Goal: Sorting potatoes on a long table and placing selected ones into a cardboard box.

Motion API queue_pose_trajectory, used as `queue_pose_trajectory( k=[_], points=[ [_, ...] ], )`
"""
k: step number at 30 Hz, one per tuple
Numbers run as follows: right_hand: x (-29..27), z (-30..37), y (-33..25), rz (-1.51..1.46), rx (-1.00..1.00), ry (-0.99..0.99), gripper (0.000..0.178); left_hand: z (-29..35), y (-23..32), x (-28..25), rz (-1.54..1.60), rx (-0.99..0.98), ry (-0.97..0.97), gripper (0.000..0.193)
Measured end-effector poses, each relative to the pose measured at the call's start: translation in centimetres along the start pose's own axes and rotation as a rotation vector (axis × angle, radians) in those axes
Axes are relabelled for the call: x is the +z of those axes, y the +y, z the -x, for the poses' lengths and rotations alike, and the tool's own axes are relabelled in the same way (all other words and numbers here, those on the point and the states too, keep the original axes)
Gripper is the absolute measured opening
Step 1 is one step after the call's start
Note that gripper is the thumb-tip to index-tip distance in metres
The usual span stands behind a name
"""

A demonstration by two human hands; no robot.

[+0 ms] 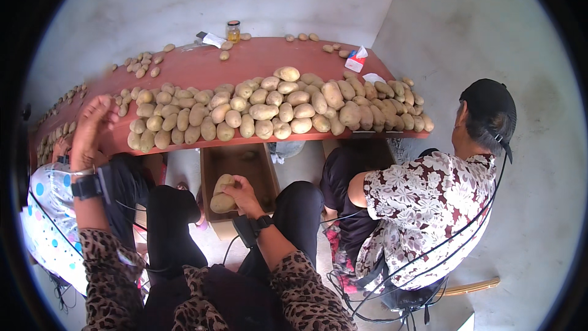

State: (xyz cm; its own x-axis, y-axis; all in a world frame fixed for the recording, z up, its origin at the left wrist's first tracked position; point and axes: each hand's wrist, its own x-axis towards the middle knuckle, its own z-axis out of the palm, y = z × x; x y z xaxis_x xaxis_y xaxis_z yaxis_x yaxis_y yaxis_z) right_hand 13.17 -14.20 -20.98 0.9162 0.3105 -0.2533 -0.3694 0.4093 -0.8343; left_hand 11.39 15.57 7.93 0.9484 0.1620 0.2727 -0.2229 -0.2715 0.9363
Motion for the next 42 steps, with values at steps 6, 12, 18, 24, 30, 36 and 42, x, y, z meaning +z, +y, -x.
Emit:
queue_pose_trajectory(
  k=[6, 12, 18, 24, 30, 36, 42],
  points=[
    [-0.1, -0.1, -0.4, -0.071, 0.039, 0.025, 0.048, 3.8, 7.9, -0.7, -0.098, 0.097, -0.082, 0.016],
    [0.4, -0.1, 0.3, -0.037, 0.011, -0.041, 0.046, 7.6, 1.5, 5.6, -0.03, -0.004, -0.252, 0.018],
    [1.0, 1.1, -0.2, 0.003, 0.002, -0.063, 0.044, 12.6, -10.3, 14.5, -0.006, -0.343, -0.329, 0.034],
    [-0.1, 0.5, 0.2, 0.237, -0.065, 0.003, 0.051, 15.5, -14.0, 19.2, 0.052, -0.236, -0.278, 0.04],
    [0.0, 1.7, -0.6, 0.288, -0.116, 0.014, 0.047, 16.4, -14.7, 20.2, -0.239, -0.109, -0.155, 0.047],
    [-0.4, 1.4, -1.2, 0.282, -0.167, 0.019, 0.052, 16.6, -13.2, 21.3, -0.496, 0.065, -0.136, 0.047],
    [0.5, 0.9, -0.5, 0.264, -0.137, -0.044, 0.052, 17.0, -12.7, 20.2, -0.521, 0.082, -0.073, 0.04]
  ],
)
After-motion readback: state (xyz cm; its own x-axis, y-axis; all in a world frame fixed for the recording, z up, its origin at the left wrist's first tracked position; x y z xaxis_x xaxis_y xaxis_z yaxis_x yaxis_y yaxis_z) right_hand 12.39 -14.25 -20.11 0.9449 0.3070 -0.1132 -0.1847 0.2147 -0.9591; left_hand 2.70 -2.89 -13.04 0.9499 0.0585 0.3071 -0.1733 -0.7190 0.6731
